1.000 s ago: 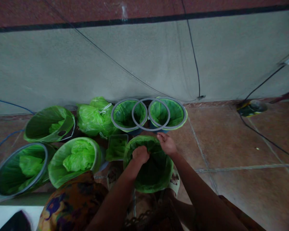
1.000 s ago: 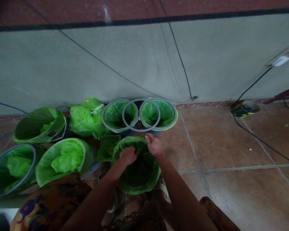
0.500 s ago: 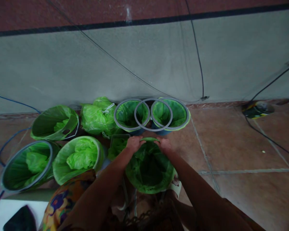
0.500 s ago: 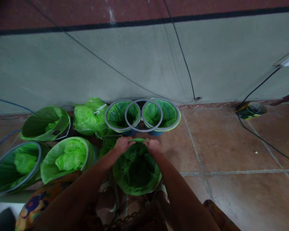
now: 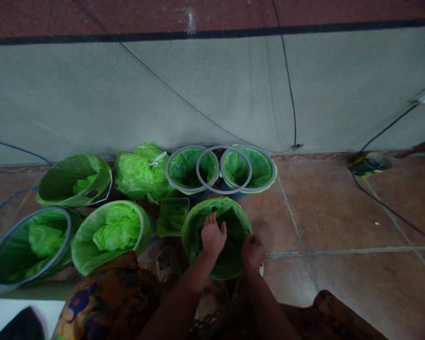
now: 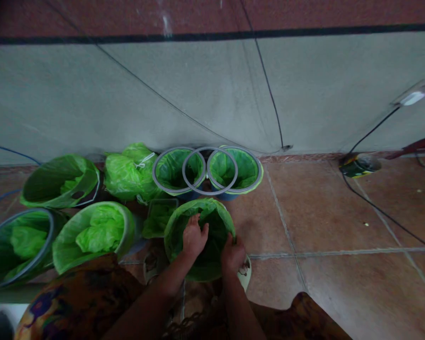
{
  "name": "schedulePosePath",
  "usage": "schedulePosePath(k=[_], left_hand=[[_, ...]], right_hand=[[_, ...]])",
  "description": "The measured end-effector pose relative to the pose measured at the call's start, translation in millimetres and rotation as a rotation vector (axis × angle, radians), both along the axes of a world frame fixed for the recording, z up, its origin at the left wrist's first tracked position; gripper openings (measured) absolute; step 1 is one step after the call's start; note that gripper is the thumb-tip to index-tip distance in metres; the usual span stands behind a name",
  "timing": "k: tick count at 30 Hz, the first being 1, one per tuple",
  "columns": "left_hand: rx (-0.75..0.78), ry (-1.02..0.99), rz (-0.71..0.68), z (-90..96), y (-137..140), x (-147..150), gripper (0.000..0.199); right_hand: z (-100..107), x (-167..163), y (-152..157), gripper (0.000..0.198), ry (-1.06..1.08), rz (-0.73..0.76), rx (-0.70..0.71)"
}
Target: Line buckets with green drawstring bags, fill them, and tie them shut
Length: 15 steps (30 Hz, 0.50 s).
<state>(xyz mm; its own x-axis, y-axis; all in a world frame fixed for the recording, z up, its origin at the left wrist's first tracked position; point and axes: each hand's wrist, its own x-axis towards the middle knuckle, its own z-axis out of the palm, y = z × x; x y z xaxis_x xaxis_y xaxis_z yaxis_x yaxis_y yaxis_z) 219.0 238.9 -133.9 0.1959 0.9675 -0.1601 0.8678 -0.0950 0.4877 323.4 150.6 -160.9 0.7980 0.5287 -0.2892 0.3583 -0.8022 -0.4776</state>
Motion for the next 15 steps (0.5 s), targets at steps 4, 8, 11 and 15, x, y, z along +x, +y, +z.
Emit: schedulePosePath(k=[4,8,11,15], left_hand=[[-0.188,0.072,0.015,-19.5,8.8,19.6,0.057],[-0.31,0.153,-0.083,-29.5,34.9,33.8,0.038],[-0.343,0.162,-0.119,-34.4,43.8,36.2,0.034],[-0.358,0.163,-0.13,-40.2,42.3,28.0,0.027]], right_hand=[[9.8,-9.5,-13.9,0.058,0.05,-0.171,0.131],[32.8,16.6,22.3,0.054,0.005,-0.057,0.267],[39.5,36.5,61.2,0.047,-0.001,0.165,0.269],[25.4,38.3,85.8,0.039,0.014,0.414,0.22]])
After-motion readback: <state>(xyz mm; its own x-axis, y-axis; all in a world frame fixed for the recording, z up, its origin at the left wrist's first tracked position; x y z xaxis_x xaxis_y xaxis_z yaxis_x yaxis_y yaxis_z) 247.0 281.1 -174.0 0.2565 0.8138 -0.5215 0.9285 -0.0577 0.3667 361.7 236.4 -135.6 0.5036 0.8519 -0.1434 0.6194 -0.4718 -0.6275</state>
